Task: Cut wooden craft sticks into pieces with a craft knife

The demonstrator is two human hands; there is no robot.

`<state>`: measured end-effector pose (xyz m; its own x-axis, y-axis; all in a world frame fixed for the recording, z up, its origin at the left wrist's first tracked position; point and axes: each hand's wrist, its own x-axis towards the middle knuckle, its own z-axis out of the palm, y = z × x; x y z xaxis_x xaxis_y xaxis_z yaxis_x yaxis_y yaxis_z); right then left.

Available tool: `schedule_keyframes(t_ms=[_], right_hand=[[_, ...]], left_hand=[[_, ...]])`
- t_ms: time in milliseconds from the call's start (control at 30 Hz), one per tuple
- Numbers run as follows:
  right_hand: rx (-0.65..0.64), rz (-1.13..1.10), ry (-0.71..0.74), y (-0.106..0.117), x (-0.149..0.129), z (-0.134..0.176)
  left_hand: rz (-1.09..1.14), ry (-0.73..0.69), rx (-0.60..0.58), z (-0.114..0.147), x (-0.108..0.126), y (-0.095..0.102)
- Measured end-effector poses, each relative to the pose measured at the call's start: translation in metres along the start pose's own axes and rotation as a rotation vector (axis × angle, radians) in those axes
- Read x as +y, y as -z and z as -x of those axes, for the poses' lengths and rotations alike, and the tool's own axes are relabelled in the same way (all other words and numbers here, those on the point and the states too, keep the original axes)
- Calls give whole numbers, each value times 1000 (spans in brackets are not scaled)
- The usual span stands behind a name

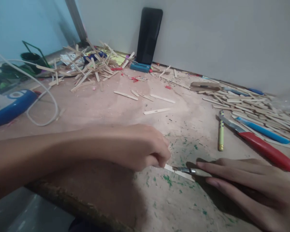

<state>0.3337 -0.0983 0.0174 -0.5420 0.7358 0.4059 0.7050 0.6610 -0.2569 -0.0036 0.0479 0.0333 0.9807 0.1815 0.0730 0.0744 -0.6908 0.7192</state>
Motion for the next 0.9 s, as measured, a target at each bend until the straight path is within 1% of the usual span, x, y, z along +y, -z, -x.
schedule_keyframes(t_ms=[133, 267, 467, 667, 900], right_hand=[[-77, -27, 5, 3, 0, -2], [-108, -27, -5, 5, -2, -4], [-109, -26, 4, 5, 1, -5], [-77, -44, 48, 0, -4, -3], [-84, -79, 76, -5, -7, -11]], left_hand=[[11, -4, 5, -1, -1, -1], [17, -7, 5, -2, -1, -1], [7, -2, 18, -2, -1, -2], [-3, -1, 14, -2, -1, -1], [-6, -1, 19, -2, 1, 0]])
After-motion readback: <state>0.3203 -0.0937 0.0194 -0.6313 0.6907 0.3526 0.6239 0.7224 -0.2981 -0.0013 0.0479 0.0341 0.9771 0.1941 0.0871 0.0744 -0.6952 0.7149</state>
